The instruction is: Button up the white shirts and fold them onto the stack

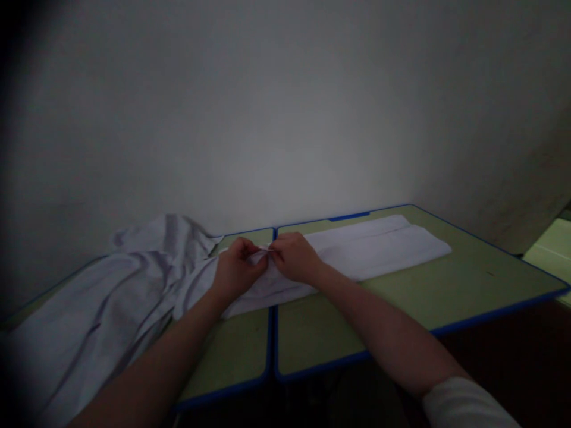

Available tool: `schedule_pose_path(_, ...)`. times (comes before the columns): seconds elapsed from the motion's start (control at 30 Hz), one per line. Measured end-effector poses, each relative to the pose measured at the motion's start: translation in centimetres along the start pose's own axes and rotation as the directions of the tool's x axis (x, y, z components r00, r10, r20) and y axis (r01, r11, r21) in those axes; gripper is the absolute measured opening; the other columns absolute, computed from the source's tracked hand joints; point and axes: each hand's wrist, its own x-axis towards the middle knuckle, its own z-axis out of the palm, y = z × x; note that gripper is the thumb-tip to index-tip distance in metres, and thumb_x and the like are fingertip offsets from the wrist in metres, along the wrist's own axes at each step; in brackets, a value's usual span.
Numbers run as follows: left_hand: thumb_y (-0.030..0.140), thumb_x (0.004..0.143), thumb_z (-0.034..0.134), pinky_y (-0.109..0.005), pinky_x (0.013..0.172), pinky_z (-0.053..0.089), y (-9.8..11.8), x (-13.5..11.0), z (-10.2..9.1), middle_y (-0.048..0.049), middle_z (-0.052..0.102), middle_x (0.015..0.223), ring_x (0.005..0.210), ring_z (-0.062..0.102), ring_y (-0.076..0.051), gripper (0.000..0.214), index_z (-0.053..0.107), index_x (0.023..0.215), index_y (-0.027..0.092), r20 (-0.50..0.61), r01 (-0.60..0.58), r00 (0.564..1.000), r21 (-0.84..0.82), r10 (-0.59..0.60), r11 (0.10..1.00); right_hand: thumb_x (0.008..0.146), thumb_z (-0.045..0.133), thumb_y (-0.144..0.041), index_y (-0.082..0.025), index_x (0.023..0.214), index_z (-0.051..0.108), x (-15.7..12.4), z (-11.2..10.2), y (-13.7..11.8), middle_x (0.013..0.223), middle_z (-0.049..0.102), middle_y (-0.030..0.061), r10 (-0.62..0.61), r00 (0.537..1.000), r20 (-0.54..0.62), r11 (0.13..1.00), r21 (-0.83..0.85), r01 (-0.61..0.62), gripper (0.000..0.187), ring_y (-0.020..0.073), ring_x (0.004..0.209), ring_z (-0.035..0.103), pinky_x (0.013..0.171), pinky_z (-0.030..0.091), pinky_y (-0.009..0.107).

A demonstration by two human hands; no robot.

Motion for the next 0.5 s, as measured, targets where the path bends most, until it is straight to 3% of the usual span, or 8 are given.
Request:
schedule_pose_path(0.27,0.034,0.066,0.06,-0.024,0.052,0.038,0.5,0.0,-0.1,0.0006,0.06,0.066,0.056,0.055,-0.014,0.02,0.048,0.074,0.02,0.054,-0.022,0.998,0.13,0.015,0.991,0.081,0.049,-0.019,-0.015,0.086,0.067,-0.1,-0.1,0.7,0.075,0.057,0.0065,-0.154,0.979,0.133,0.966,-0.189,0.177,0.019,0.0162,0.078,0.048,0.076,0.031,0.029)
schedule_pose_path(0.5,0.034,0.067,0.059,-0.024,0.053,0.037,0.7,0.0,0.1,0.0006,0.059,0.065,0.057,0.055,-0.014,0.019,0.048,0.075,0.02,0.074,-0.015,0.997,0.171,0.002,0.985,0.08,0.05,-0.019,-0.015,0.082,0.067,-0.2,0.0,1.2,0.074,0.057,0.0063,-0.188,0.971,0.148,0.96,-0.18,0.214,0.018,0.0156,0.076,0.048,0.075,0.032,0.029)
